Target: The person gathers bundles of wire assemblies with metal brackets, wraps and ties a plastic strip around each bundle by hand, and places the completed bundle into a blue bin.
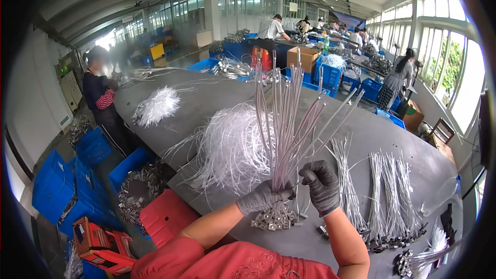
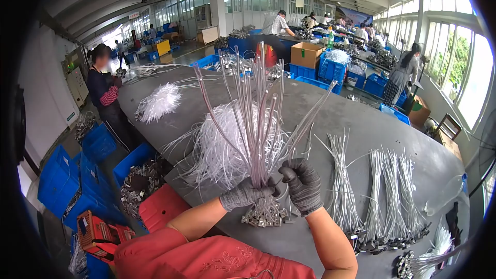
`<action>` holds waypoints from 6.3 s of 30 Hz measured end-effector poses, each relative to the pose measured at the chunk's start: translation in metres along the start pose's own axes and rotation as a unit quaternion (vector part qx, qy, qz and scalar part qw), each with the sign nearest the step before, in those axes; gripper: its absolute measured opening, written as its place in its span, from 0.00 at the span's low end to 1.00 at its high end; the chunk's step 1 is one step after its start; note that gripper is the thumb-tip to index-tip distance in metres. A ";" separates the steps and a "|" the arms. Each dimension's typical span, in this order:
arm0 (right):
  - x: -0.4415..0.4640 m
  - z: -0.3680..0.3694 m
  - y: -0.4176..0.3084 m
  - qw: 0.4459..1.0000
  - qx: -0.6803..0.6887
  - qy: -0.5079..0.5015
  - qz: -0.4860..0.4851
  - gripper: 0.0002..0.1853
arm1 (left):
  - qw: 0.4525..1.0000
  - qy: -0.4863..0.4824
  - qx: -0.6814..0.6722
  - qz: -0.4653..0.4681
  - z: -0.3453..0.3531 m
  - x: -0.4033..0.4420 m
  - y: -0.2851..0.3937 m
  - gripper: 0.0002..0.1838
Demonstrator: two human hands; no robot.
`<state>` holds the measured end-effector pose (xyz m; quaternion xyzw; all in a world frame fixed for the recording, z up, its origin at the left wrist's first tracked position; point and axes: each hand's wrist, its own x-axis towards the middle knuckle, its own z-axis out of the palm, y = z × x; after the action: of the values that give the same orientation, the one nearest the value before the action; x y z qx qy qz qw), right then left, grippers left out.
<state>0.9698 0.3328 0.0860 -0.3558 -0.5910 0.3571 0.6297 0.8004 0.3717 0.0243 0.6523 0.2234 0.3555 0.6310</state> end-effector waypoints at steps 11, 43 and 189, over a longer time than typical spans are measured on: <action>-0.003 -0.004 0.009 0.999 0.025 -0.023 0.011 0.06 | 0.999 -0.021 -0.013 0.031 0.001 0.003 0.009 0.10; 0.023 -0.036 0.034 0.986 -0.137 0.029 0.090 0.14 | 0.996 0.081 0.026 -0.037 -0.007 0.005 0.000 0.25; 0.013 0.019 -0.008 0.971 0.110 -0.209 -0.039 0.55 | 0.998 -0.061 -0.026 0.005 -0.020 0.004 -0.003 0.17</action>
<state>0.9511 0.3405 0.0998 -0.1784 -0.6798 0.4616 0.5412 0.7882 0.3882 0.0212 0.6576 0.1716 0.3239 0.6581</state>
